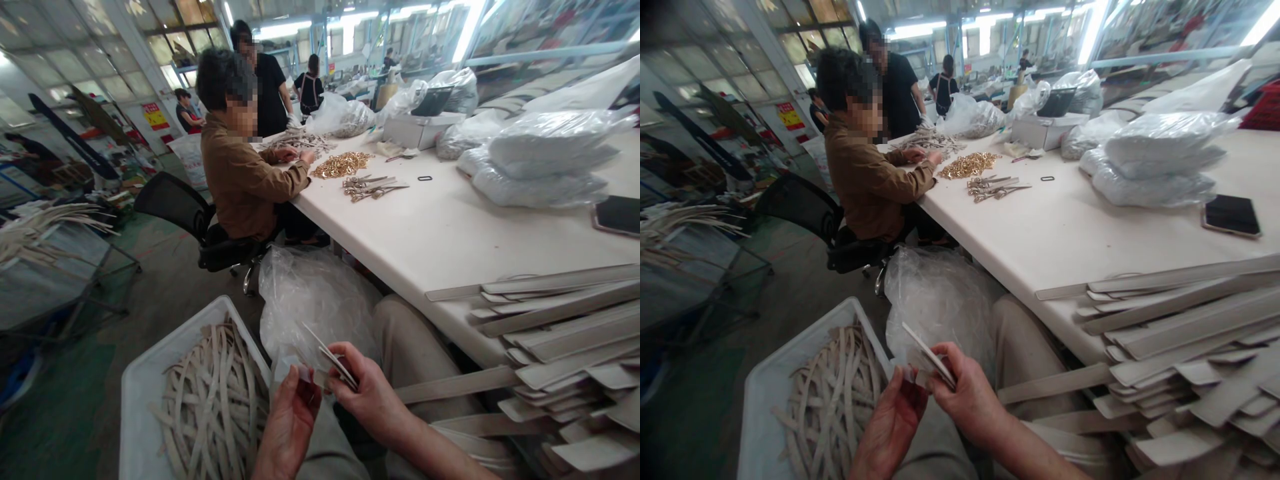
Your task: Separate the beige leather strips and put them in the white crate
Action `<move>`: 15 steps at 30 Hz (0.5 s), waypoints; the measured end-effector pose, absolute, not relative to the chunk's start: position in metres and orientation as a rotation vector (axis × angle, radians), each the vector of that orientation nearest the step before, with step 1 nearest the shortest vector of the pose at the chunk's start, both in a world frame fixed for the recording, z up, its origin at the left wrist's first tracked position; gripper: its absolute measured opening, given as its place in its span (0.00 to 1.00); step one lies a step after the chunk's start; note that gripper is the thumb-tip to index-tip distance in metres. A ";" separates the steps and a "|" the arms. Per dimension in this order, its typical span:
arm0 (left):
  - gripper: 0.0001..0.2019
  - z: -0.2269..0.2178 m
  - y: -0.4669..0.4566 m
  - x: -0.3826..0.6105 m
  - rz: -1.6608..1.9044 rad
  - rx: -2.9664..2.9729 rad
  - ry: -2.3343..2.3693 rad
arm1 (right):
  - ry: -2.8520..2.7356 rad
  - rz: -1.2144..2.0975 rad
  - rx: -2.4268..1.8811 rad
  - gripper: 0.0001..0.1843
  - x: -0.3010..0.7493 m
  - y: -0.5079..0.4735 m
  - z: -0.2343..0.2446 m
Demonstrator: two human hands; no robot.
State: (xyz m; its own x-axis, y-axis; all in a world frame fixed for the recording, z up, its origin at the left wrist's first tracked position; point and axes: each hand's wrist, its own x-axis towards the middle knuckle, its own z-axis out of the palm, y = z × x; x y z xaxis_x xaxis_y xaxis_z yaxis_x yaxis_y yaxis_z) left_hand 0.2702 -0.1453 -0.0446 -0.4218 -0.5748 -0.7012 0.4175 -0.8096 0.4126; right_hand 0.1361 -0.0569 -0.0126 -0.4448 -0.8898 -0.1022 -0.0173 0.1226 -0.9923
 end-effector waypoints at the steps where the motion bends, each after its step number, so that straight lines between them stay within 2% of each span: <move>1: 0.01 -0.046 -0.144 0.270 -2.245 1.173 -0.248 | 1.668 -1.409 -0.941 0.12 0.135 -0.057 -0.013; 11: 0.13 -0.046 -0.140 0.265 -2.309 1.124 -0.302 | 1.902 -1.107 -1.227 0.17 0.134 -0.052 -0.013; 15: 0.14 -0.049 -0.136 0.265 -2.300 1.106 -0.433 | 1.982 -0.903 -1.388 0.25 0.134 -0.053 -0.010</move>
State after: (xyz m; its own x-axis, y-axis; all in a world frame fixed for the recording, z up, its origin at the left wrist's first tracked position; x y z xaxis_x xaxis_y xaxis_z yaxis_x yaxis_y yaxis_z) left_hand 0.2654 -0.1365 -0.0488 -0.5132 -0.5986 -0.6150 0.3339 -0.7994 0.4995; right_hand 0.1335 -0.0527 -0.0097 -0.3141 -0.9475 -0.0594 -0.5766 0.2400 -0.7809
